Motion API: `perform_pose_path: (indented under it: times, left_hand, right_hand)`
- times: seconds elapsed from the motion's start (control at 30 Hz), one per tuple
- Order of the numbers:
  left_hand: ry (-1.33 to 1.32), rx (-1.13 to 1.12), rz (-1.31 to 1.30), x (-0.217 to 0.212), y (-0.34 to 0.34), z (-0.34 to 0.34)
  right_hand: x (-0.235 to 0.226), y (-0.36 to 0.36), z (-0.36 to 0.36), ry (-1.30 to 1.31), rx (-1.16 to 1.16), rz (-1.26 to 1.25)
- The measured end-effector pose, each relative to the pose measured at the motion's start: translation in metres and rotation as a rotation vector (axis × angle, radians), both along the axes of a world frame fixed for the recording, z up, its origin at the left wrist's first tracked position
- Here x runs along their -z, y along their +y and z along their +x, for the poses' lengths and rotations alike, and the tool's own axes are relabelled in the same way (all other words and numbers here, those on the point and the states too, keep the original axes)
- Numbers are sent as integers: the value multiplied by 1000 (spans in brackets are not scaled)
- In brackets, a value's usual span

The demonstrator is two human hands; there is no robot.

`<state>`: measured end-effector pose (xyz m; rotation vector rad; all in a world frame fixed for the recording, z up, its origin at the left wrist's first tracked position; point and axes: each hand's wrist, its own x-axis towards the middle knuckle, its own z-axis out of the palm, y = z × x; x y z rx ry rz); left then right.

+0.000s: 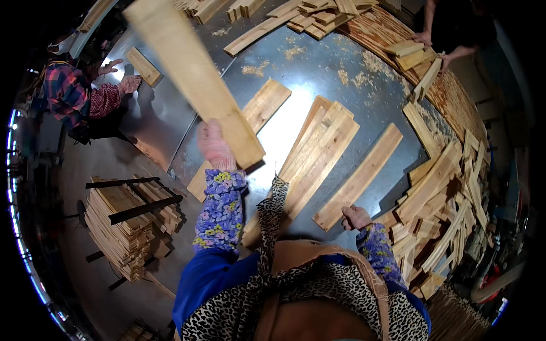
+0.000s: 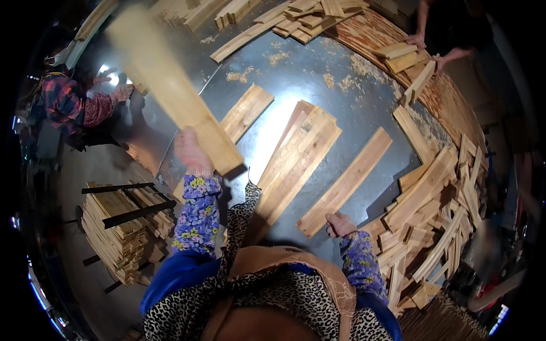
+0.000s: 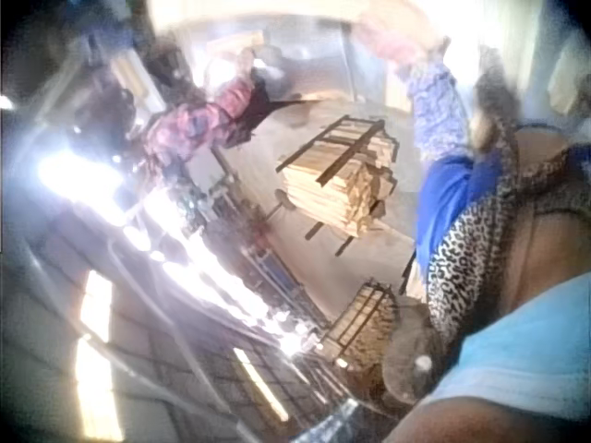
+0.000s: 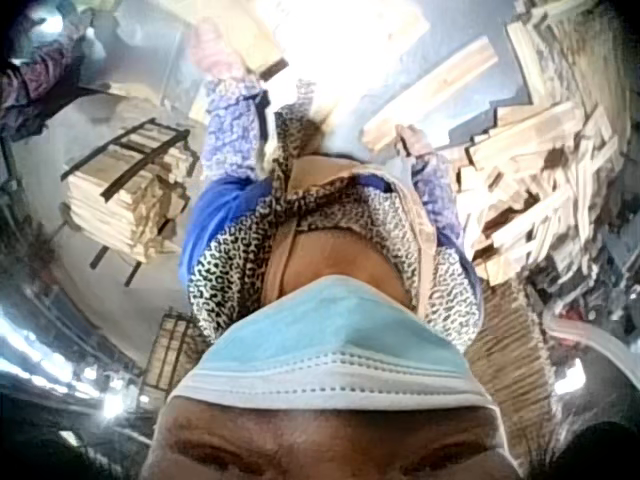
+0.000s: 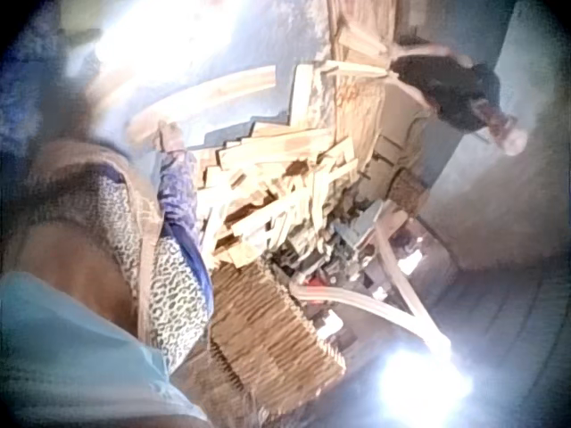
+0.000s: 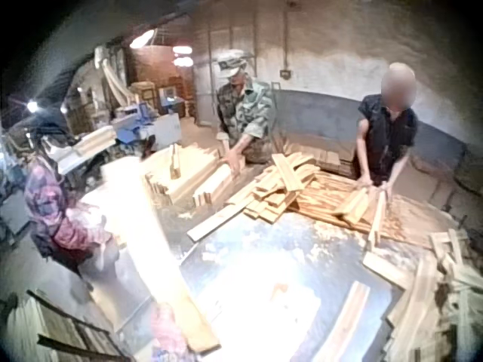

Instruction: The person sorts and stacks wooden planks on a large metal table. They pick up planks from a disorganized pile, align them, and place them into neat stacks. Other workers are visible in the background performing similar tasks.

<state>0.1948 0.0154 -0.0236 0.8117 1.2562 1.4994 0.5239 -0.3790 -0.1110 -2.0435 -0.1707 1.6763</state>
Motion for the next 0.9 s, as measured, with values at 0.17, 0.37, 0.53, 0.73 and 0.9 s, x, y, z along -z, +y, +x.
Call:
perform_pose_path:
  times: [0.17,0.37,0.53,0.73,0.9]
  left_hand:
    - [-356,46,-19,0,-15,40]
    - [-760,402,-274,143,-47,41]
    - [-314,746,-468,107,-112,76]
    - [208,736,-122,-18,-235,168]
    - [211,1142,-76,36,-279,254]
  right_hand:
    - [5,-11,-9,-73,23,60]
    - [14,-78,-7,-129,-66,73]
    - [8,-162,-3,-405,-350,67]
    - [32,-255,66,-834,-61,309]
    - [-52,-325,203,-1649,44,-55]
